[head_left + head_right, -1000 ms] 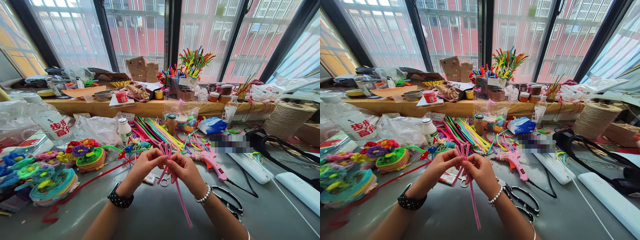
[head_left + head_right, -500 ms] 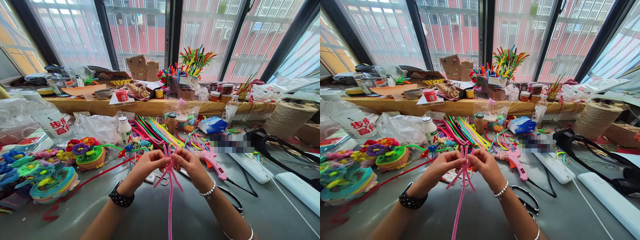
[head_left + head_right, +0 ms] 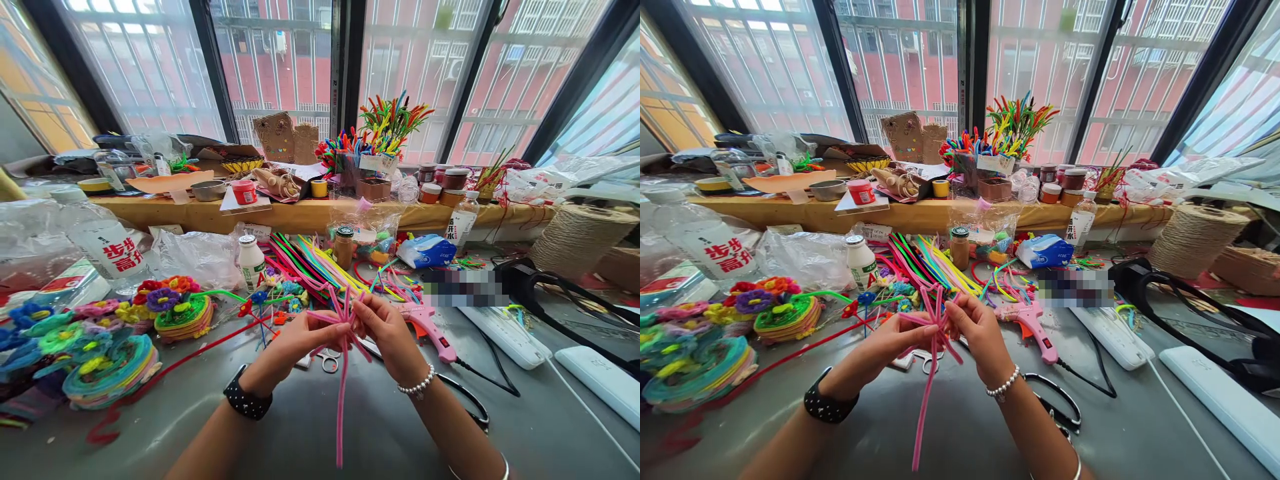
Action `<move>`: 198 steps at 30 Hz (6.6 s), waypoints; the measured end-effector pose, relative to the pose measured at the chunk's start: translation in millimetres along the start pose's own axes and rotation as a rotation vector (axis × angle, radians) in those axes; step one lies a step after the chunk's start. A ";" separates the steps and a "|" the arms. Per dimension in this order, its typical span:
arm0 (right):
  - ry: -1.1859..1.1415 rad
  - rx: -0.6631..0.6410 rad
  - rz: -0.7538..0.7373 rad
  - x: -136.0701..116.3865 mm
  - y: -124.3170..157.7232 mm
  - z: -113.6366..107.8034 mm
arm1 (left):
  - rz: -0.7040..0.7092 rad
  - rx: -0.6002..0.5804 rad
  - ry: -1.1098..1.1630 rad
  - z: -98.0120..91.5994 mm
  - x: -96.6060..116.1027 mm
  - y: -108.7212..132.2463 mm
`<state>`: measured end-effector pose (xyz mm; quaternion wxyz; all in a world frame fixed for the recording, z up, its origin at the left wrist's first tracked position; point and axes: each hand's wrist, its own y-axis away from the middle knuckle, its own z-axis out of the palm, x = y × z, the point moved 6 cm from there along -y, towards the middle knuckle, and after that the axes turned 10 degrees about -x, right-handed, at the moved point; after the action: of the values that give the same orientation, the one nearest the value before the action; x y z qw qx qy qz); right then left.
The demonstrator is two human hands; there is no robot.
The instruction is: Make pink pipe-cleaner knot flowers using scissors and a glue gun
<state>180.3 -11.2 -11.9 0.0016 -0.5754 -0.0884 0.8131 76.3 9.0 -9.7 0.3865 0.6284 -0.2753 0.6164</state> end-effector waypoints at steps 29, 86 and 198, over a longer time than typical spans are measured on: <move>-0.128 0.058 0.014 4.8 0.0 -4.8 | 0.081 0.173 -0.061 -11.3 9.1 2.1; 0.158 -0.054 -0.008 -11.1 -2.1 -7.3 | 0.011 0.269 0.142 -4.7 2.2 2.4; -0.021 -0.057 0.107 2.5 1.3 2.6 | -0.028 0.119 0.025 -4.8 2.9 2.6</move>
<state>177.1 -12.5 -13.6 -0.0593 -0.5704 -0.0803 0.8153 71.7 12.0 -6.8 0.3606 0.6464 -0.2244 0.6338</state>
